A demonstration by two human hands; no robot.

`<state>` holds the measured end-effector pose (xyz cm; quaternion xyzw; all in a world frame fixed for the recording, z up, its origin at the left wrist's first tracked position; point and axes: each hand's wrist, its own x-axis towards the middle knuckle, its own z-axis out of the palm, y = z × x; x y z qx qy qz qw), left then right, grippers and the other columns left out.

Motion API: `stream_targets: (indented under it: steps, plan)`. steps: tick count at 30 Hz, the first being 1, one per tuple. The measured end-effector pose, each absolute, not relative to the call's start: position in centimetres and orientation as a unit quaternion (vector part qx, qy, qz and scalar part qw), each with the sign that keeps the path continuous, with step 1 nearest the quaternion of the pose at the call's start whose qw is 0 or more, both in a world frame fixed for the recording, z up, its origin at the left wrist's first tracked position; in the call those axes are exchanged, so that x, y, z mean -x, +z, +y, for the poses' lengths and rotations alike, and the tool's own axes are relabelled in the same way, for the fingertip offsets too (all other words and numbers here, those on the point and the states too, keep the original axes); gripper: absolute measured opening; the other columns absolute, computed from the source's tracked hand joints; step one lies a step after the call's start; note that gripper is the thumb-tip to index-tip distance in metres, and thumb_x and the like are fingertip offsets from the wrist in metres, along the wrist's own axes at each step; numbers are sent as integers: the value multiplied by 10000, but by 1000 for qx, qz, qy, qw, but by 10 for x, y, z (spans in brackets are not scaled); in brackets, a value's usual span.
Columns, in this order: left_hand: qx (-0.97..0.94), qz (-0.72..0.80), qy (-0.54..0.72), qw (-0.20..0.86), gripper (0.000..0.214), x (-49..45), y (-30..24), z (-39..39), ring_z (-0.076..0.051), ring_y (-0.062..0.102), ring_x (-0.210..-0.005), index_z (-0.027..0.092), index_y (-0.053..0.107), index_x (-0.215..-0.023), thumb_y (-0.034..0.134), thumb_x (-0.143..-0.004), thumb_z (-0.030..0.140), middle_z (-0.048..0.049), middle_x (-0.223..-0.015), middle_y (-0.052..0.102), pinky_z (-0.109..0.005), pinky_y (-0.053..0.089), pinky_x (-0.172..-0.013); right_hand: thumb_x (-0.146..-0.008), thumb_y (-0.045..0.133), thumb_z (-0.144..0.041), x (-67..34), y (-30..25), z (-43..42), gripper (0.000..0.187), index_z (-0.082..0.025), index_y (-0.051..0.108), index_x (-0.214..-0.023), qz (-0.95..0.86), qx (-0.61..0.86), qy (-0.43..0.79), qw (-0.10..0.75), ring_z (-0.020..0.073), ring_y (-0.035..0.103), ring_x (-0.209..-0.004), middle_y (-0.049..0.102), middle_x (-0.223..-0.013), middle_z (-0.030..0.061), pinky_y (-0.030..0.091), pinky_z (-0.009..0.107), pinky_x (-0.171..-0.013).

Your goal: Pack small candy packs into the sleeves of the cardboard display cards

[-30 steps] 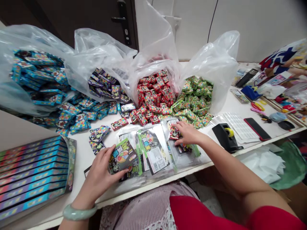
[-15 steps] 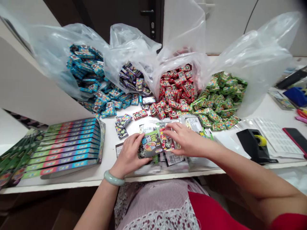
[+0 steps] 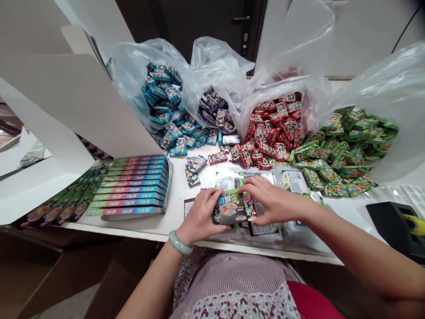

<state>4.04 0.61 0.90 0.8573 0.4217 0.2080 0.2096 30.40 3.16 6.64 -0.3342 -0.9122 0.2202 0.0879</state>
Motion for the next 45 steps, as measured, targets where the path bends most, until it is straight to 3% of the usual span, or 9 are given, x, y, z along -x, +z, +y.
stream_targets:
  steps: [4, 9, 14, 18, 23, 27, 36, 45]
  plan:
    - [-840, 456, 222, 192, 931, -37, 8, 6, -332, 423, -1217, 208, 296, -1401, 773, -635, 439, -151, -1294, 427, -506, 378, -1036, -698, 753, -469, -299, 62, 32, 830, -191, 354, -1371, -901, 351, 217, 134, 317, 370, -1269, 411, -1370, 161, 358, 478, -1045]
    - [-820, 489, 243, 169, 901, -29, 8, 6, -327, 419, -1232, 196, 309, -1387, 759, -650, 452, -150, -1300, 425, -493, 373, -1048, -910, 534, -369, -286, 61, 27, 426, -269, 420, -1308, -880, 383, 209, 189, 284, 346, -1330, 574, -1285, 67, 177, 572, -1117]
    - [-809, 507, 247, 163, 895, -19, 4, 6, -329, 427, -1228, 152, 335, -1369, 747, -657, 507, -173, -1288, 439, -487, 376, -1042, -941, 486, -346, -271, 62, 42, 413, -300, 371, -1334, -871, 365, 291, 156, 254, 351, -1346, 622, -1247, 12, 94, 584, -1135]
    - [-796, 524, 255, 161, 897, -8, 2, 4, -328, 424, -1237, 165, 341, -1368, 766, -643, 480, -167, -1305, 438, -483, 376, -1044, -950, 454, -354, -257, 61, 54, 356, -273, 406, -1293, -843, 383, 336, 173, 239, 489, -1225, 625, -1228, 40, 183, 561, -1115]
    - [-799, 526, 246, 153, 912, -1, -4, 1, -332, 438, -1216, 172, 337, -1368, 783, -626, 458, -163, -1286, 454, -492, 386, -1029, -936, 457, -320, -242, 53, 53, 349, -225, 437, -1272, -835, 411, 314, 186, 251, 499, -1208, 639, -1196, 76, 169, 567, -1111]
    - [-802, 524, 246, 149, 919, -1, -7, 0, -325, 433, -1218, 163, 322, -1373, 780, -632, 457, -166, -1291, 446, -480, 382, -1037, -947, 411, -311, -240, 44, 51, 327, -214, 451, -1256, -801, 467, 285, 242, 252, 541, -1164, 684, -1116, 79, 241, 559, -1080]
    - [-803, 520, 245, 155, 898, -5, -9, -1, -323, 451, -1190, 149, 332, -1368, 772, -639, 435, -166, -1269, 458, -475, 397, -1022, -943, 430, -303, -240, 37, 51, 356, -207, 433, -1286, -801, 468, 287, 237, 238, 545, -1176, 698, -1099, 73, 166, 548, -1108]
    - [-807, 509, 256, 155, 887, -11, -11, -2, -322, 446, -1192, 166, 322, -1370, 771, -646, 413, -159, -1261, 456, -484, 397, -1024, -907, 491, -296, -225, 33, 46, 390, -170, 489, -1276, -787, 479, 311, 235, 249, 616, -989, 707, -992, 95, 393, 457, -926]
